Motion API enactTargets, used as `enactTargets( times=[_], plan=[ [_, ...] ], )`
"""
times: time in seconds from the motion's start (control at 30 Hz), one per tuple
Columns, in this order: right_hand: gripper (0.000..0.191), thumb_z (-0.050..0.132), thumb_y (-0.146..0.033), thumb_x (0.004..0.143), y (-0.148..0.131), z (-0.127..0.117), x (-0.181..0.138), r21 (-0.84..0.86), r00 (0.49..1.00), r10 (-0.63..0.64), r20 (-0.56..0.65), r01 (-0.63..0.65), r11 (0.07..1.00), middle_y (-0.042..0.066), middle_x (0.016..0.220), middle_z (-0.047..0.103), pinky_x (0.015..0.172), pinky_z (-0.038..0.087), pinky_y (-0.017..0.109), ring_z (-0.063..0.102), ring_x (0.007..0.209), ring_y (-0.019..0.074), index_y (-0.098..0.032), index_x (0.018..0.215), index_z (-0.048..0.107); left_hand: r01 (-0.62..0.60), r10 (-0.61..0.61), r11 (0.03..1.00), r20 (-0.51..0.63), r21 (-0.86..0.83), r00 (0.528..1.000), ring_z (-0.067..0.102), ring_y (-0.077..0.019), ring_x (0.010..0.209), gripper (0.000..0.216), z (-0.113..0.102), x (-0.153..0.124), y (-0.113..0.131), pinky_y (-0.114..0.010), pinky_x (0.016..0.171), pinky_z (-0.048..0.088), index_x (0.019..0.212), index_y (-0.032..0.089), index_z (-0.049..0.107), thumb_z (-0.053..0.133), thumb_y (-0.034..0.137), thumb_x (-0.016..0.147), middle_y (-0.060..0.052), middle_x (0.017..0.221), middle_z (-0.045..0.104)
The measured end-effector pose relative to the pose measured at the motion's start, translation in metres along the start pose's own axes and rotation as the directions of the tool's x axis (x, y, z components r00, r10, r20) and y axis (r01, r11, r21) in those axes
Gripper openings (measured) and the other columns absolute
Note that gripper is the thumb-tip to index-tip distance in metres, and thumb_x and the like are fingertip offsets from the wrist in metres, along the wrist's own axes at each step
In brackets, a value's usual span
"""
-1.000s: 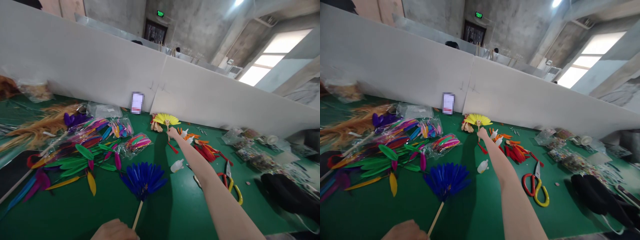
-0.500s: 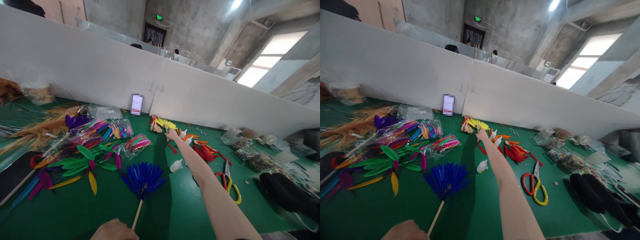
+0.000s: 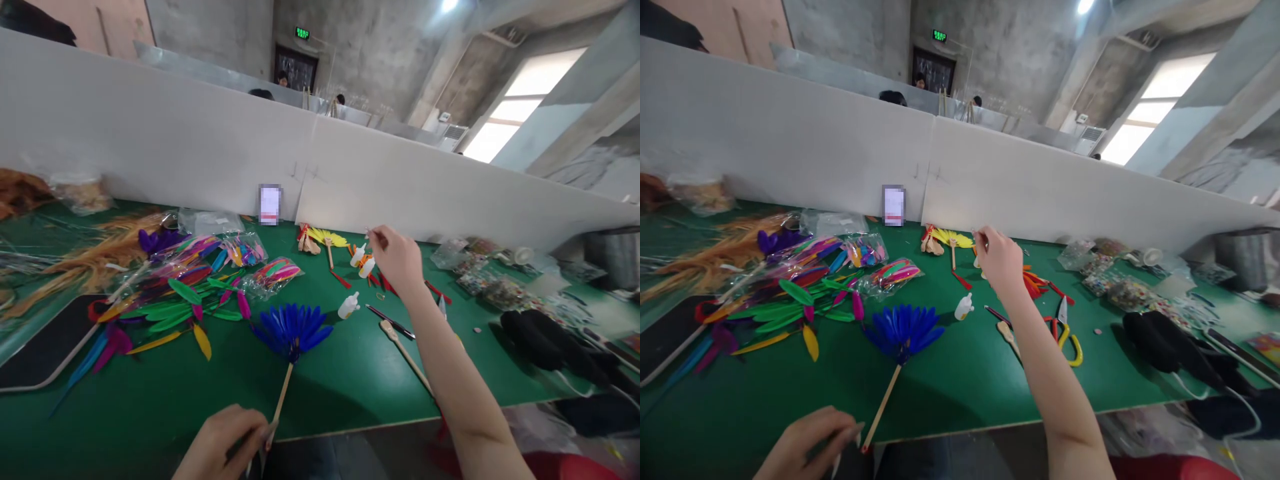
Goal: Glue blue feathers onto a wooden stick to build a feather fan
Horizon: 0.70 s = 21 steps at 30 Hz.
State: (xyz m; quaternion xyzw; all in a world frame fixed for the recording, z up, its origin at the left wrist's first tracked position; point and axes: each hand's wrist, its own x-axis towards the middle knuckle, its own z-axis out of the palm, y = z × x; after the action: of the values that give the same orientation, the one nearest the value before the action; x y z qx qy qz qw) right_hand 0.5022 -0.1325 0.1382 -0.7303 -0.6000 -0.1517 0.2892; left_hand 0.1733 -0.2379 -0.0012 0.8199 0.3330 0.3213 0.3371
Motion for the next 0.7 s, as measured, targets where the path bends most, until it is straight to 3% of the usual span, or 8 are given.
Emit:
enactTargets(
  times=[0.03, 0.1, 0.2, 0.3, 0.37, 0.43, 0.47, 0.7],
  plan=[
    [0.024, 0.046, -0.035, 0.091, -0.008, -0.011, -0.024, 0.062, 0.998, -0.043, -0.053, 0.046, 0.997, 0.004, 0.071, 0.068, 0.057, 0.040, 0.025, 0.061, 0.062, 0.0165, -0.020, 0.082, 0.062, 0.042, -0.042, 0.999, -0.044, -0.013, 0.998, 0.057, -0.0085, 0.048, 0.025, 0.000, -0.001, -0.004, -0.013, 0.049, 0.042, 0.070, 0.022, 0.062, 0.050, 0.031, 0.090, 0.004, 0.056, 0.062],
    [0.021, 0.044, -0.032, 0.091, -0.026, -0.020, -0.074, 0.295, 0.995, -0.102, -0.001, 0.098, 0.951, 0.001, 0.064, 0.066, 0.055, 0.042, 0.023, 0.059, 0.053, 0.0133, -0.021, 0.085, 0.061, 0.129, -0.134, 0.990, -0.123, -0.048, 0.983, 0.056, -0.0091, 0.044, 0.026, 0.000, -0.002, -0.012, -0.014, 0.048, 0.042, 0.073, 0.021, 0.063, 0.050, 0.036, 0.090, 0.004, 0.052, 0.059],
    [0.021, 0.047, -0.034, 0.092, -0.051, -0.007, -0.143, 0.647, 0.965, -0.106, 0.239, -0.077, 0.758, 0.002, 0.068, 0.067, 0.059, 0.048, 0.023, 0.062, 0.058, 0.0138, -0.021, 0.086, 0.062, 0.236, -0.263, 0.963, -0.256, -0.129, 0.930, 0.054, -0.0104, 0.041, 0.031, 0.001, -0.006, -0.018, -0.017, 0.048, 0.043, 0.075, 0.019, 0.062, 0.046, 0.040, 0.091, 0.005, 0.046, 0.053],
    [0.029, 0.046, -0.041, 0.092, -0.065, 0.019, -0.191, 0.829, 0.933, 0.090, 0.347, -0.350, 0.436, 0.002, 0.062, 0.063, 0.051, 0.049, 0.024, 0.061, 0.054, 0.0147, -0.018, 0.087, 0.063, 0.288, -0.351, 0.930, -0.320, -0.229, 0.880, 0.050, -0.0110, 0.039, 0.035, 0.005, -0.015, -0.015, -0.019, 0.047, 0.043, 0.075, 0.019, 0.058, 0.041, 0.042, 0.093, 0.006, 0.044, 0.047],
    [0.030, 0.050, -0.045, 0.089, -0.064, 0.033, -0.210, 0.842, 0.901, 0.321, 0.293, -0.402, 0.359, 0.000, 0.057, 0.059, 0.050, 0.049, 0.025, 0.060, 0.053, 0.0147, -0.017, 0.084, 0.062, 0.292, -0.363, 0.920, -0.285, -0.261, 0.887, 0.049, -0.0109, 0.039, 0.036, 0.007, -0.023, -0.012, -0.020, 0.047, 0.044, 0.074, 0.019, 0.057, 0.039, 0.043, 0.094, 0.006, 0.044, 0.044],
    [0.032, 0.055, -0.049, 0.084, -0.054, 0.043, -0.222, 0.825, 0.848, 0.492, 0.196, -0.414, 0.385, -0.001, 0.054, 0.056, 0.049, 0.049, 0.026, 0.058, 0.051, 0.0147, -0.017, 0.083, 0.061, 0.297, -0.357, 0.922, -0.249, -0.247, 0.900, 0.050, -0.0110, 0.040, 0.034, 0.009, -0.031, -0.012, -0.020, 0.047, 0.044, 0.074, 0.019, 0.058, 0.042, 0.043, 0.092, 0.006, 0.044, 0.045],
    [0.035, 0.057, -0.052, 0.081, -0.046, 0.047, -0.226, 0.813, 0.840, 0.513, 0.178, -0.419, 0.404, -0.002, 0.052, 0.055, 0.046, 0.048, 0.026, 0.057, 0.049, 0.0148, -0.017, 0.081, 0.060, 0.303, -0.355, 0.925, -0.241, -0.228, 0.903, 0.051, -0.0112, 0.041, 0.032, 0.009, -0.033, -0.013, -0.020, 0.047, 0.043, 0.075, 0.019, 0.059, 0.045, 0.043, 0.091, 0.006, 0.045, 0.046],
    [0.047, 0.051, -0.059, 0.081, 0.002, 0.077, -0.230, 0.668, 0.873, 0.374, 0.313, -0.482, 0.567, 0.005, 0.064, 0.065, 0.050, 0.052, 0.027, 0.062, 0.053, 0.0164, -0.015, 0.092, 0.062, 0.316, -0.359, 0.932, -0.344, -0.176, 0.867, 0.054, -0.0124, 0.044, 0.023, 0.000, -0.035, -0.037, -0.022, 0.048, 0.043, 0.092, 0.018, 0.060, 0.054, 0.040, 0.086, 0.006, 0.049, 0.050]
  ],
)
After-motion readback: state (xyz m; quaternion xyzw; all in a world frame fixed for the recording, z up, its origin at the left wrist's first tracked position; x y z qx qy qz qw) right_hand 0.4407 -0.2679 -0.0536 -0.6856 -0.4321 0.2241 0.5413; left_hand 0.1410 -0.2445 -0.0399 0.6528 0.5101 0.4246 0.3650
